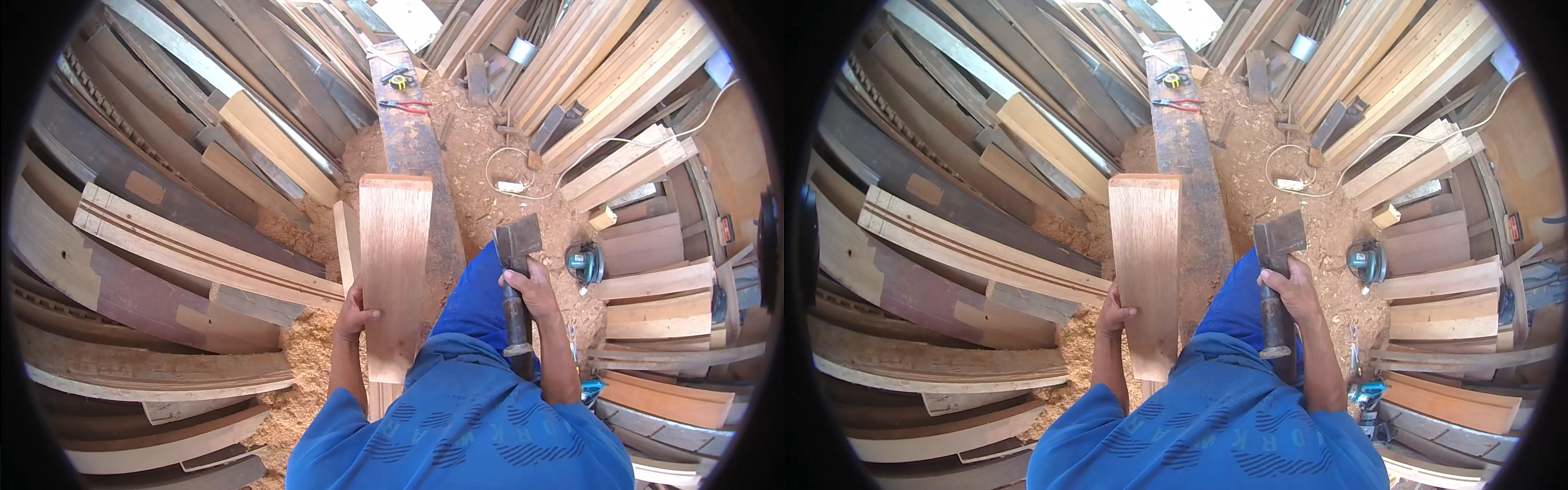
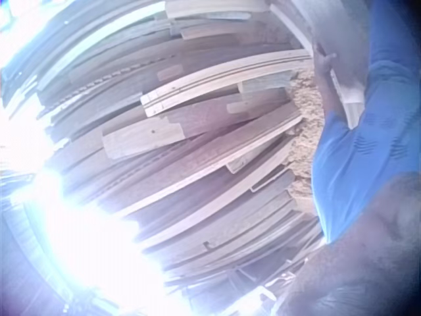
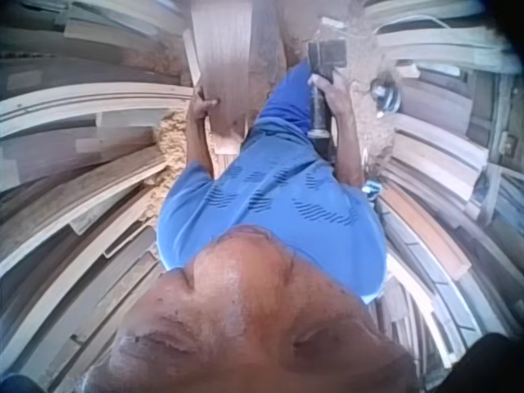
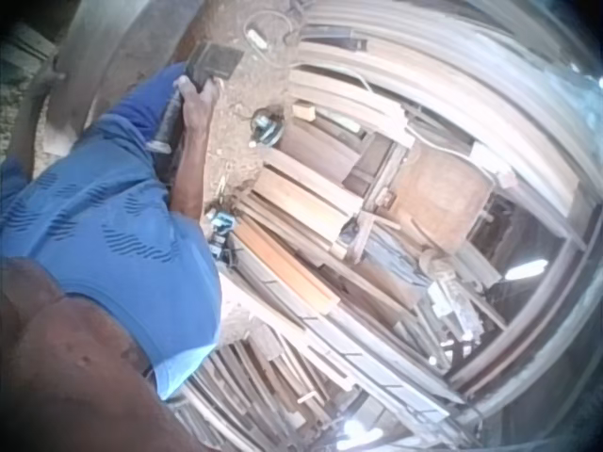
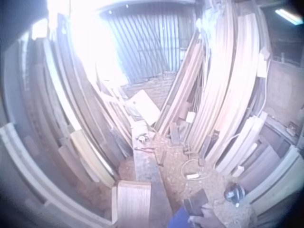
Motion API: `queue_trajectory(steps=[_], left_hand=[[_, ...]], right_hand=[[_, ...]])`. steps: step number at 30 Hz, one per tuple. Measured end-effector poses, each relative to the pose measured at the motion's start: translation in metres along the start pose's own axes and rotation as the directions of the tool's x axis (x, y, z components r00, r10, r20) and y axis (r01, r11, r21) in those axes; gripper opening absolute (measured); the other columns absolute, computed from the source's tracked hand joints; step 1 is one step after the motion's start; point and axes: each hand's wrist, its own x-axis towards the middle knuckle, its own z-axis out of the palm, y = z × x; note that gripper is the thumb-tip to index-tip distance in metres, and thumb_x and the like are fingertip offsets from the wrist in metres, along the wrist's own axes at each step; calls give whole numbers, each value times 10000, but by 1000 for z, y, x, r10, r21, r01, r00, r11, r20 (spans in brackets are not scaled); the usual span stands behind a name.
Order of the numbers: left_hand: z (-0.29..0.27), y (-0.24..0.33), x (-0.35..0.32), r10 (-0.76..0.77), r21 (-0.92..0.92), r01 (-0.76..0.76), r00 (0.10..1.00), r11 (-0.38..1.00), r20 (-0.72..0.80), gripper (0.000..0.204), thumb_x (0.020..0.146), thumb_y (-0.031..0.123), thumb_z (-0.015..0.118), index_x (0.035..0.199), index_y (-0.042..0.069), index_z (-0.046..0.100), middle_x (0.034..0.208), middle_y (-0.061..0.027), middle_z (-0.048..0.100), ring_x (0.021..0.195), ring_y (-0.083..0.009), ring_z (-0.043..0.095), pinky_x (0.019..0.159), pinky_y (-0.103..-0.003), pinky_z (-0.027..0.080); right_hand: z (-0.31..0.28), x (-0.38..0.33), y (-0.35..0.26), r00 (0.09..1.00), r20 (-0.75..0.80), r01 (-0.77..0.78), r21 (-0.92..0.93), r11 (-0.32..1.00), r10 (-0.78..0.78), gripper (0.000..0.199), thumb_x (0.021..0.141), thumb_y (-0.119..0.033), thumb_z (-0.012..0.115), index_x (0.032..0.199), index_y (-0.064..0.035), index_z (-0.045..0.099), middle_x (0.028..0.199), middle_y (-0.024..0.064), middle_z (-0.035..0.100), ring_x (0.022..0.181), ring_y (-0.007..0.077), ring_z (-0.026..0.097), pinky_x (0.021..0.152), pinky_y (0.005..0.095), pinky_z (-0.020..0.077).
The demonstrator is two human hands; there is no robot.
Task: The person shapes a piece of wood by striking it with an axe while holding the wood against a beam, later sitting on the floor to continue striking the wood with the axe to refine its shape.
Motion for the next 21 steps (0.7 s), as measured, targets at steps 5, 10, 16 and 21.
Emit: queue_trajectory(steps=[5,10,16,21], left_hand=[[11,8,2,-33,13,32,999,999,27,946,635,153,873,1464,36,432,1336,-85,600,1243,-213,564,1078,-358,424],[22,-1,15,-137,244,144,989,959,-48,854,691,52,823,1449,10,432,1313,-111,614,1199,-233,598,1027,-362,479],[42,-18,40,-158,668,221,975,711,-155,829,681,100,791,1431,3,452,1226,-184,658,1151,-255,643,982,-359,517],[56,-24,56,-126,877,261,965,403,-230,873,652,262,798,1424,30,462,1137,-255,681,1060,-357,689,930,-397,546]], right_hand=[[2,-1,-1,1000,-15,-19,3,1000,19,302,860,-217,698,1058,-1,623,835,49,669,734,102,598,686,277,492],[0,4,2,1000,-12,-20,-4,1000,20,329,856,-283,711,1014,-6,628,843,51,675,772,108,600,709,269,474],[-10,9,8,1000,-14,-17,50,999,17,338,847,-225,716,1080,-6,604,852,45,649,752,104,597,660,277,492],[-16,8,9,999,-43,-8,69,998,11,335,854,-287,712,1006,0,630,840,56,671,761,103,581,695,268,464]])
